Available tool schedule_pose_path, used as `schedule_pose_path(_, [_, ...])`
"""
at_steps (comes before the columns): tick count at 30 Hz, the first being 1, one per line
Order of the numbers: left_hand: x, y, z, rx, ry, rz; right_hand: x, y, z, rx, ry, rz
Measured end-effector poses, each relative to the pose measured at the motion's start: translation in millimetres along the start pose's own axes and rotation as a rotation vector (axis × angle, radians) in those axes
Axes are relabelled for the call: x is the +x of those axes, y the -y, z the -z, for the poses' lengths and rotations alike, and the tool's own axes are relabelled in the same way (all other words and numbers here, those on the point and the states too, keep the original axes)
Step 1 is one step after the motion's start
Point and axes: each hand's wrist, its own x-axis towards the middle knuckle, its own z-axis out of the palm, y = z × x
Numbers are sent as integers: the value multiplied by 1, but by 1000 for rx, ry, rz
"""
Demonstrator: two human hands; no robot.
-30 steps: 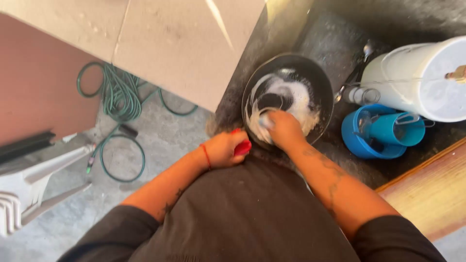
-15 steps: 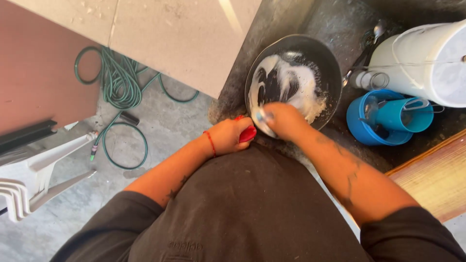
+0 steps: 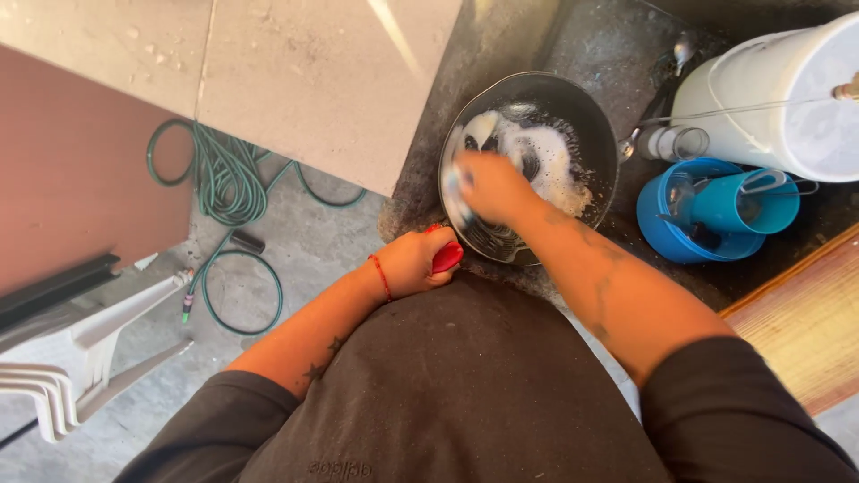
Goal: The person washes several kitchen items at an outdoor sink using a sponge and soap. They scrub and rinse a pink plastic lid, a wooden cutting board, a wooden spatula, a white plastic lid, and a black frying pan, placing the cleaned items on a nearby tiled counter.
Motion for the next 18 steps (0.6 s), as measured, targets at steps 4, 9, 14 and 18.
schedule_pose_path(4, [3,2,0,4,11,-6,59,-25,12,284,-540,-274])
schedule_pose_path(9, [-7,-4,0,88,-84,-188,67,-22,19,523,-684,-627])
schedule_pose_path(14, [-3,8,-5,-5,-10,16,-8,18,8,93,-18,-198])
schedule_pose_path(18, [-6,2,1,-17,-17,15,28,-20,-16,199,-233,-291])
